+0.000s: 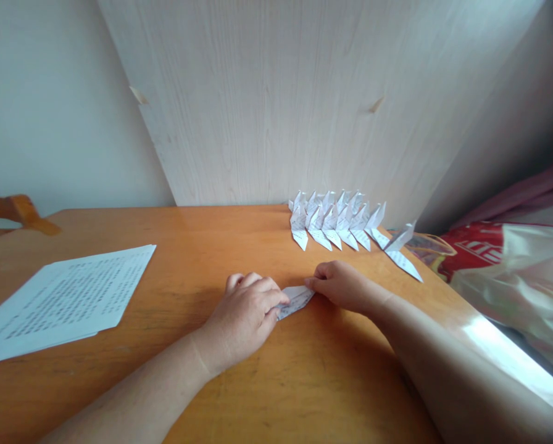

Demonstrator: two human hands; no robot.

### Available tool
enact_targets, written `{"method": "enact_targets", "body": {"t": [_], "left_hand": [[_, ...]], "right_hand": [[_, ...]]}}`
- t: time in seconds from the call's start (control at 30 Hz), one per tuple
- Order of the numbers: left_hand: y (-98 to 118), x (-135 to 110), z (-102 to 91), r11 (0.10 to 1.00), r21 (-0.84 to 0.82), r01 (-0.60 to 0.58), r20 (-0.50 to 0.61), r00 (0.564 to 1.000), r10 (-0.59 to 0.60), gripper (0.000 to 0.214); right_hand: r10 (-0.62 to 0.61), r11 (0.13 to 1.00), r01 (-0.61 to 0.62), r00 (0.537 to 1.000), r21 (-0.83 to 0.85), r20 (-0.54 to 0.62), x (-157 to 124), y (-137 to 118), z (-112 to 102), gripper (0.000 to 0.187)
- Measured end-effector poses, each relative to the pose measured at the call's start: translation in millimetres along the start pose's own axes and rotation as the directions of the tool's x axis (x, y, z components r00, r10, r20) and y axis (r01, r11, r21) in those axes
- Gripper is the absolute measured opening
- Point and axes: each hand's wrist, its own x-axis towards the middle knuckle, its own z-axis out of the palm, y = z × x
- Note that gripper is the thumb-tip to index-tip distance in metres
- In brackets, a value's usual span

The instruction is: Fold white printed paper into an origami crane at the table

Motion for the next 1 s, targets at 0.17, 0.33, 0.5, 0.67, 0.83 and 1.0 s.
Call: {"method": "enact_targets", "body": {"t": [0.17, 0.33, 0.5, 0.67, 0.83, 1.0], "left_hand": [[-0.2, 1.0, -1.0, 0.999, 0.024, -0.021, 0.013, 1.000, 0.021, 0.024], [-0.3, 1.3, -0.3, 1.000, 0.003, -0.025, 0.001, 1.000, 0.025, 0.022], [-0.8, 0.8, 3.7, 1.000, -0.013, 0.011, -0.044, 0.999, -0.011, 0.022], [-2.9, -0.6, 6.2, 1.000, 0.016, 0.007, -0.037, 0.999, -0.007, 0.020], [-4.1, -0.2, 3.7, 0.999, 0.036, -0.017, -0.032, 0.999, 0.018, 0.016], [-5.3, -0.1, 4.7, 0.999, 0.033, -0.018, -0.040, 0.999, 0.020, 0.021]], "right_hand": [[-0.010, 0.999, 0.010, 1.000, -0.037, -0.006, -0.1, 0.1, -0.4, 0.031], [-0.005, 1.000, 0.005, 1.000, -0.020, 0.007, -1.7, -2.2, -3.0, 0.032], [-0.020, 0.998, 0.020, 1.000, -0.061, 0.006, -2.0, -3.7, -3.6, 0.032], [-0.018, 0.998, 0.018, 1.000, -0.056, 0.003, -1.1, -2.9, -2.6, 0.031], [-0.015, 1.000, 0.015, 1.000, -0.027, 0.003, -3.2, -4.6, -4.1, 0.031], [0.018, 0.999, -0.018, 1.000, 0.046, 0.012, -3.6, -5.3, -5.5, 0.038]]}}
